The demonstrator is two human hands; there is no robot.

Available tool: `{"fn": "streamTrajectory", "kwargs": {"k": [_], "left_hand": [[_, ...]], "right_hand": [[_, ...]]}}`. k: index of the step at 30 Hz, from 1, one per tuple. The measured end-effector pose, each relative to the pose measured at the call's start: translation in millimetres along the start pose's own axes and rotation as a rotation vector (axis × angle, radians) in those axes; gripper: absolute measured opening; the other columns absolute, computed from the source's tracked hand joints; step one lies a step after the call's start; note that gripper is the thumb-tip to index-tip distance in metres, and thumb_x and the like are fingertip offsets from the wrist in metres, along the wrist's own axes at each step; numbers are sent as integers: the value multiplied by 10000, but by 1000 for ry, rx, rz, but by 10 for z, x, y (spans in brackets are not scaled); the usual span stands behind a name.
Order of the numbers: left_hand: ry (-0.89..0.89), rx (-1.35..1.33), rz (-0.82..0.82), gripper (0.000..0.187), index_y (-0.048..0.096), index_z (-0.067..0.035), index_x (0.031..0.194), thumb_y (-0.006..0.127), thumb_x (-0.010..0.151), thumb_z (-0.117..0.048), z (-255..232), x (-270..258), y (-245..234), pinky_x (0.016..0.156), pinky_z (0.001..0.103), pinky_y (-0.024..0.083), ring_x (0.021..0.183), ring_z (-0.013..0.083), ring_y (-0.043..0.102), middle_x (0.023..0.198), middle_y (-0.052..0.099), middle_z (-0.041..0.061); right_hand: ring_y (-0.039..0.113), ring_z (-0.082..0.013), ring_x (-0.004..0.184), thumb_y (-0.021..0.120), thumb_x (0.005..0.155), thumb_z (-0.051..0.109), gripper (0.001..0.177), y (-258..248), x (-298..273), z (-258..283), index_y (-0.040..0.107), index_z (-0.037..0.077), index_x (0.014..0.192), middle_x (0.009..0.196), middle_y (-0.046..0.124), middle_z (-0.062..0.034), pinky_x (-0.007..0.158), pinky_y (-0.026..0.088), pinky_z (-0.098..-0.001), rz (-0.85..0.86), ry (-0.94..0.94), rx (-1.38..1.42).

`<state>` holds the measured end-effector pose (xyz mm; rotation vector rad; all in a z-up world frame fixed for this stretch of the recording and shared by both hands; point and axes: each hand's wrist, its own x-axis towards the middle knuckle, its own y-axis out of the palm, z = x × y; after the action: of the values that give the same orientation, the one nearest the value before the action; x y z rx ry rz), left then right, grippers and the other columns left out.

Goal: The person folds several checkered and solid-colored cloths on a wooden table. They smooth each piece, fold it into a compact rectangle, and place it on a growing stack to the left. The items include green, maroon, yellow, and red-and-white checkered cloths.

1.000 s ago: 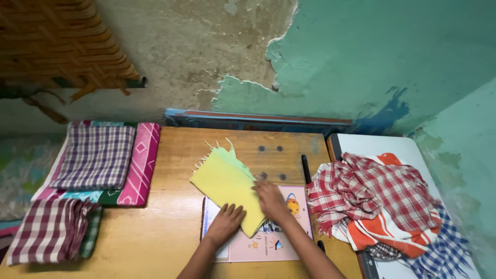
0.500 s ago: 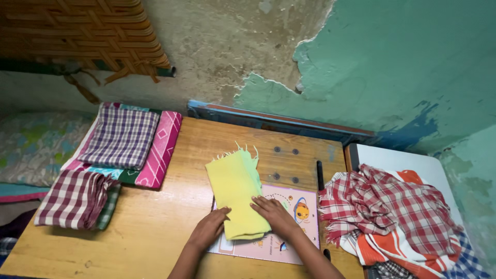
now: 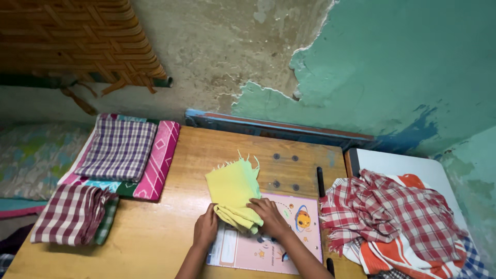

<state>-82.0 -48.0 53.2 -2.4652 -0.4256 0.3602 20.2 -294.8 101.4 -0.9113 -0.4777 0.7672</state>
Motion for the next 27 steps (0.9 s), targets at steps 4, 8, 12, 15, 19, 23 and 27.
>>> {"fn": "streamTrajectory", "kwargs": {"k": [4, 8, 12, 15, 19, 23, 27], "left_hand": [[-34, -17, -56, 303, 542, -188, 1287, 468, 1001, -259, 44, 188, 55, 722, 563, 493, 861, 464, 673, 889, 716, 250], [72, -186, -176, 254, 558, -117, 1202, 430, 1032, -256, 29, 324, 59, 681, 567, 492, 851, 468, 677, 907, 722, 238], [-55, -100, -213, 297, 585, -114, 1176, 420, 1048, -325, -51, 504, 33, 683, 575, 487, 828, 479, 676, 858, 717, 252], [-134, -37, -251, 345, 576, -111, 1215, 404, 1050, -362, -138, 644, 25, 672, 572, 500, 786, 479, 682, 806, 707, 265], [-245, 34, -226, 363, 614, -125, 1152, 394, 1074, -403, -230, 756, 14, 686, 573, 507, 805, 472, 682, 826, 714, 252], [-235, 60, -170, 371, 617, -127, 1157, 398, 1064, -412, -263, 803, 13, 699, 555, 523, 793, 452, 700, 807, 725, 245], [-253, 78, -157, 371, 637, -138, 1158, 400, 1065, -407, -234, 822, 65, 725, 547, 535, 818, 449, 707, 831, 733, 237]], "right_hand": [[483, -337, 1424, 780, 640, -18, 528, 110, 114, -147, 675, 100, 1144, 1350, 655, -82, 1195, 338, -478, -195, -80, 7], [451, -391, 1377, 694, 620, -84, 482, 80, 260, -160, 695, 15, 1091, 1372, 610, -206, 1160, 317, -490, -265, 64, 232], [538, -403, 1264, 699, 749, 20, 368, 59, 485, -165, 708, -11, 1115, 1249, 664, -231, 1098, 383, -495, -335, 3, 219], [651, -388, 986, 658, 839, 164, 219, 138, 640, -196, 701, 5, 984, 983, 710, -218, 901, 499, -464, -238, 316, 207], [650, -415, 719, 602, 1023, 331, 375, 321, 788, -225, 690, 3, 864, 746, 649, -237, 683, 501, -477, -319, 617, 251], [622, -430, 691, 606, 976, 279, 339, 399, 741, -245, 661, -8, 804, 717, 642, -222, 630, 475, -495, -527, 395, 229], [609, -430, 681, 603, 968, 277, 339, 444, 648, -268, 657, 0, 781, 674, 642, -222, 650, 479, -511, -516, 443, 150]]}}
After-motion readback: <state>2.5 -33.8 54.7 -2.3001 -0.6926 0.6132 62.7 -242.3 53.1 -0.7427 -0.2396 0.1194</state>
